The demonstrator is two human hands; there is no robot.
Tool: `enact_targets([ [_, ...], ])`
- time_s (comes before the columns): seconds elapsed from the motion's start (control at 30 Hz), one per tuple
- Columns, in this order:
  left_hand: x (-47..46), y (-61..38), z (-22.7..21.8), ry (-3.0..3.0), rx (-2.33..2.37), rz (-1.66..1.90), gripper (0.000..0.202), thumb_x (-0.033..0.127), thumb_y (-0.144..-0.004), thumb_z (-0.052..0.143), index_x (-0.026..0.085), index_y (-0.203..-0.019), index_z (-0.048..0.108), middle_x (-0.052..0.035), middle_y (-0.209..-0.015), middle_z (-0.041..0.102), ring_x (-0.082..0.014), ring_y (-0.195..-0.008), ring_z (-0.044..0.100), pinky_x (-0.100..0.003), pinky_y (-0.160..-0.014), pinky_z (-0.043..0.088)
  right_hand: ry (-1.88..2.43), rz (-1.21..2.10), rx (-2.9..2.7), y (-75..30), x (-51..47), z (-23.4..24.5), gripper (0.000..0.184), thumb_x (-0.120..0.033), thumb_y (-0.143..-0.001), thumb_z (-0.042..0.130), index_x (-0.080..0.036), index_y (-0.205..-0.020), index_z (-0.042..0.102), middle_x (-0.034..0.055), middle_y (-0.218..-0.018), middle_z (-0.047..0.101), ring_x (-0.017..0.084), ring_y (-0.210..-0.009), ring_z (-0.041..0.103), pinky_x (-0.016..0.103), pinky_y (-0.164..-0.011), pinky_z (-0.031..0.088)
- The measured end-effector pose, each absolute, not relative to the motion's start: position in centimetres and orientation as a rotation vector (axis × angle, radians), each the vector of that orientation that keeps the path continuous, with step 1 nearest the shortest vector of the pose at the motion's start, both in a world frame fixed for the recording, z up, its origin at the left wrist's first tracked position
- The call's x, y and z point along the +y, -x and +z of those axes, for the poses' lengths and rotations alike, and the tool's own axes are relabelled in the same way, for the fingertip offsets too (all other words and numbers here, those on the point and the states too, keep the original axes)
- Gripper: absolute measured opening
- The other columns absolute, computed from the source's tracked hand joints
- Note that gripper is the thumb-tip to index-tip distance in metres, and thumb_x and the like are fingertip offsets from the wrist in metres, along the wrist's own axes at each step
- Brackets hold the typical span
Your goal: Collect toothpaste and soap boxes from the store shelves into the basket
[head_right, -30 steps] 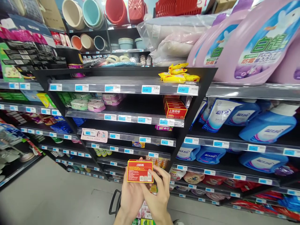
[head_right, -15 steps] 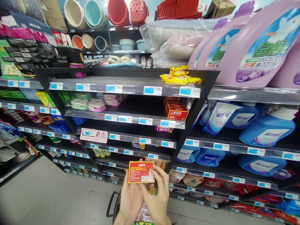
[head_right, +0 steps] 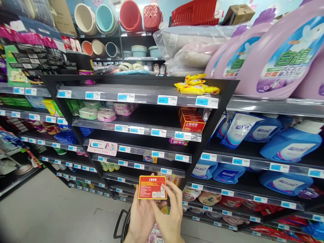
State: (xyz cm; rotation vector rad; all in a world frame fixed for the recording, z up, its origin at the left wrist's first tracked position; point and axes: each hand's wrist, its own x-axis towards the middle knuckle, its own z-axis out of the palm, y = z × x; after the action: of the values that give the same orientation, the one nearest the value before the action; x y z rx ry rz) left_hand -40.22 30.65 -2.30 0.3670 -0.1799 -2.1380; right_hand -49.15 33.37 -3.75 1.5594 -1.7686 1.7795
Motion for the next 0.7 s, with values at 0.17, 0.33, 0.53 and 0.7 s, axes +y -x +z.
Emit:
enact_targets([
  [0.17,30.4,40.3,-2.3,-0.391,-0.212,-2.129,0.069,0.064,-0.089,0.059,0.021,-0.143,0.059,-0.0162,-0.130,0.070,-0.0350,-0.119,0.062,-0.049,-0.103,0.048,-1.571,1.776,-1.751,49.2,33.3,-3.7,0.040,-0.028,-0.085,0.075,-0.023,-0.123,0.061,0.0113,-0.128,0.057,0.026,-0.119,0.060,0.039,-0.092,0.057],
  [0.33,30.5,40.5,-2.3,-0.395,-0.236,-2.111,0.075,0.068,-0.086,0.061,0.021,-0.145,0.057,-0.0159,-0.133,0.068,-0.0352,-0.117,0.063,-0.050,-0.106,0.047,-1.590,1.777,-1.760,49.3,33.2,-3.7,0.042,-0.025,-0.085,0.074,-0.024,-0.125,0.061,0.0121,-0.132,0.056,0.028,-0.122,0.060,0.038,-0.089,0.059],
  [0.53,31.0,41.1,-2.3,-0.499,-0.464,-1.958,0.075,0.067,-0.084,0.065,0.023,-0.144,0.057,-0.0133,-0.146,0.059,-0.0355,-0.133,0.054,-0.046,-0.113,0.045,-1.612,1.863,-1.812,49.3,33.1,-3.1,0.042,-0.029,-0.084,0.074,-0.028,-0.125,0.066,0.0114,-0.139,0.057,0.032,-0.126,0.060,0.045,-0.093,0.061],
  [0.7,31.5,41.7,-2.6,-0.630,-1.017,-1.433,0.076,0.061,-0.070,0.081,0.030,-0.137,0.062,-0.0095,-0.158,0.045,-0.0385,-0.146,0.040,-0.043,-0.114,0.046,-1.580,2.100,-1.838,49.2,33.2,-3.7,0.052,-0.033,-0.077,0.081,-0.023,-0.126,0.067,0.0128,-0.130,0.068,0.033,-0.116,0.068,0.047,-0.094,0.061],
])
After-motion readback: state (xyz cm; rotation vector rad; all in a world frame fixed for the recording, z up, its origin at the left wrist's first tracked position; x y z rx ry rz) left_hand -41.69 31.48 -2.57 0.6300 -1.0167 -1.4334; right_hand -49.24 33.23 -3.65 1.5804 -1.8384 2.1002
